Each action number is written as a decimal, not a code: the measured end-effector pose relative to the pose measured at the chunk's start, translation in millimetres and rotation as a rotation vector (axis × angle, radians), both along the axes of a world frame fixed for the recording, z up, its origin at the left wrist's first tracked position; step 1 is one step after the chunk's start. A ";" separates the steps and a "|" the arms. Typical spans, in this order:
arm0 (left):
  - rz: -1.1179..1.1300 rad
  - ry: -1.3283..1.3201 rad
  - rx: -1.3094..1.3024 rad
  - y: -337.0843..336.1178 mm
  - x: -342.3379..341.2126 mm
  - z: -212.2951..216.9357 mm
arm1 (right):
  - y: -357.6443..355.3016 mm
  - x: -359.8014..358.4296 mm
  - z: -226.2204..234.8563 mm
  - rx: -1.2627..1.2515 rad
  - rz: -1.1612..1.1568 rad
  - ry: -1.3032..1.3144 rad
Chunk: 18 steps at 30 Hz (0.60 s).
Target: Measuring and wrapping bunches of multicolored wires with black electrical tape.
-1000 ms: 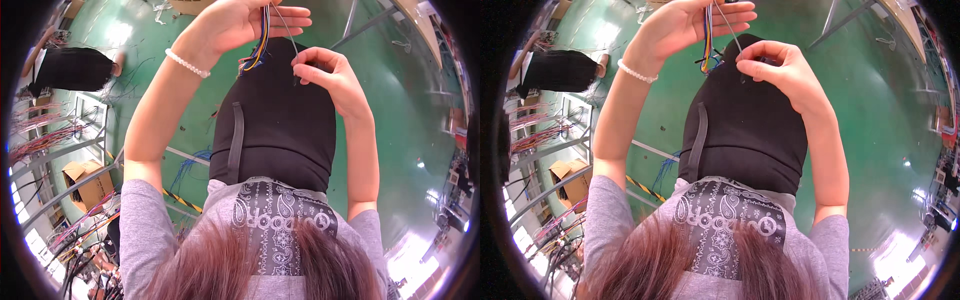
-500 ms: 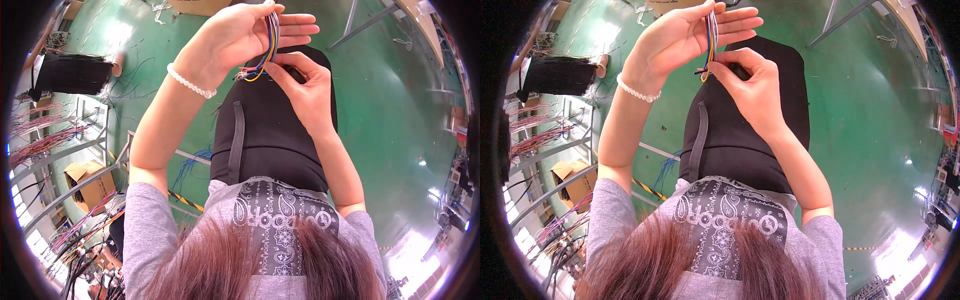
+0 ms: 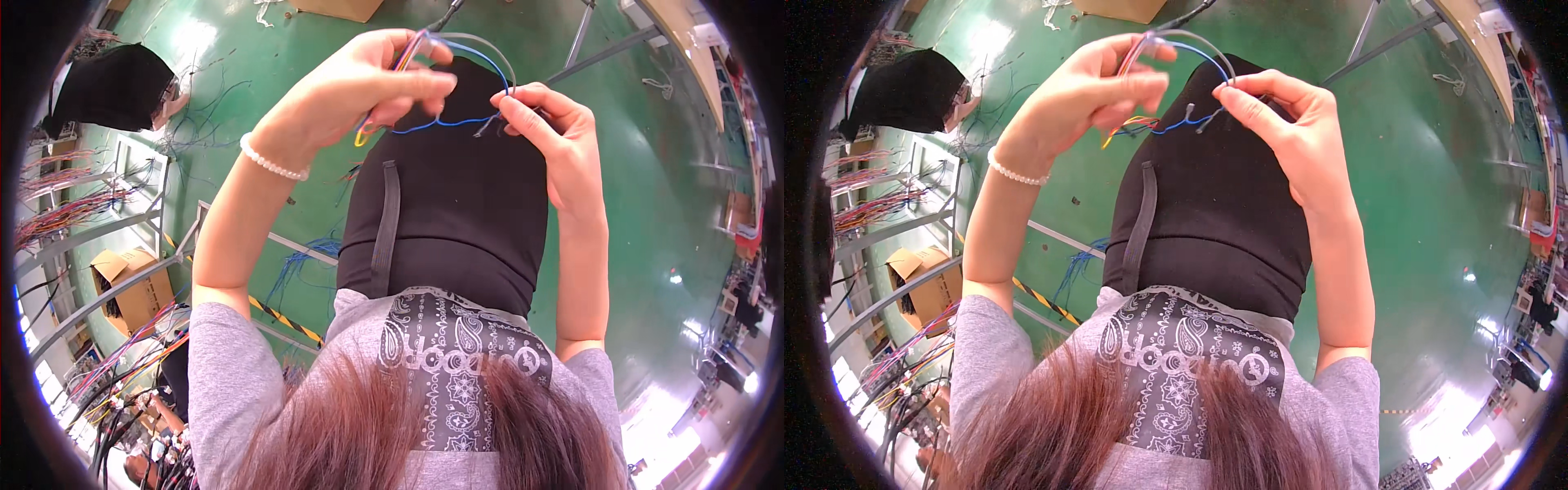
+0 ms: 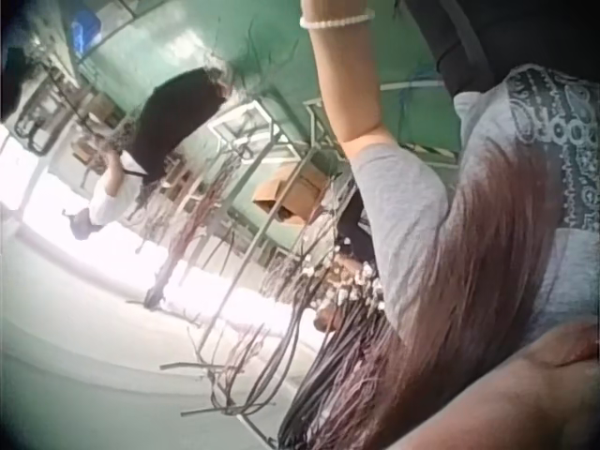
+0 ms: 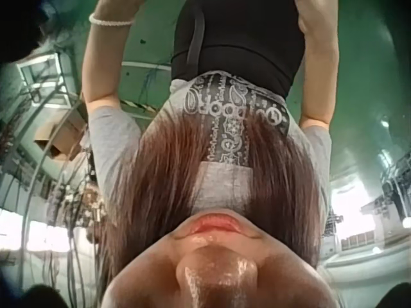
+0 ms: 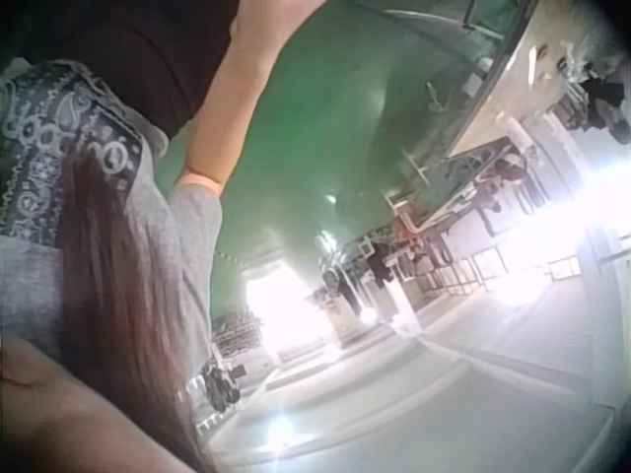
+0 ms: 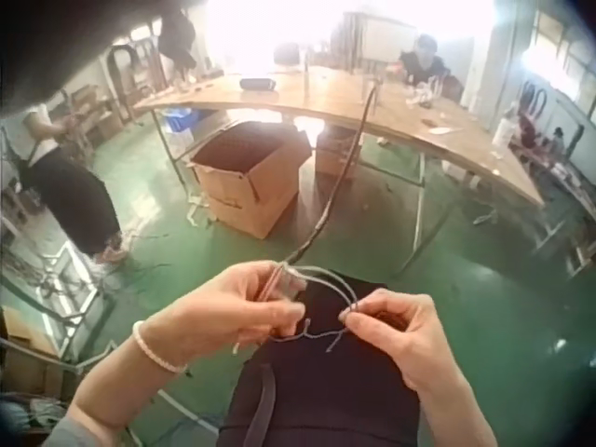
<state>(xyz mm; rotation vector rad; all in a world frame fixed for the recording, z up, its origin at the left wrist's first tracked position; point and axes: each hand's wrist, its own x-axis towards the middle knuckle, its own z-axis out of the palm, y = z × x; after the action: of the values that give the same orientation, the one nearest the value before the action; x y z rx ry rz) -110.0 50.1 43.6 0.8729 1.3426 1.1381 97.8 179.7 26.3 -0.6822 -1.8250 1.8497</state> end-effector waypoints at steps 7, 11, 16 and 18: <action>0.286 1.081 0.353 -58.1 25.7 -21.8 | -28.1 18.2 -21.3 -0.260 0.134 -0.241; 0.264 0.306 -0.079 -84.9 88.8 -30.5 | -68.2 31.5 -34.3 -0.509 0.096 -0.202; 0.160 0.189 -0.224 -90.2 98.3 -38.8 | -89.7 34.1 -34.5 -0.555 0.098 -0.258; 0.133 0.108 -0.303 -93.7 97.3 -44.1 | -92.3 40.1 -42.9 -0.606 0.133 -0.276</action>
<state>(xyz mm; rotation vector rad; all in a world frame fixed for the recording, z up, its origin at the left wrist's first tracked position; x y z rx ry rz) -12.6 -43.6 -0.5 0.6383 1.6323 0.9651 137.9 87.4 -16.6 -1.0888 -1.4752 2.5371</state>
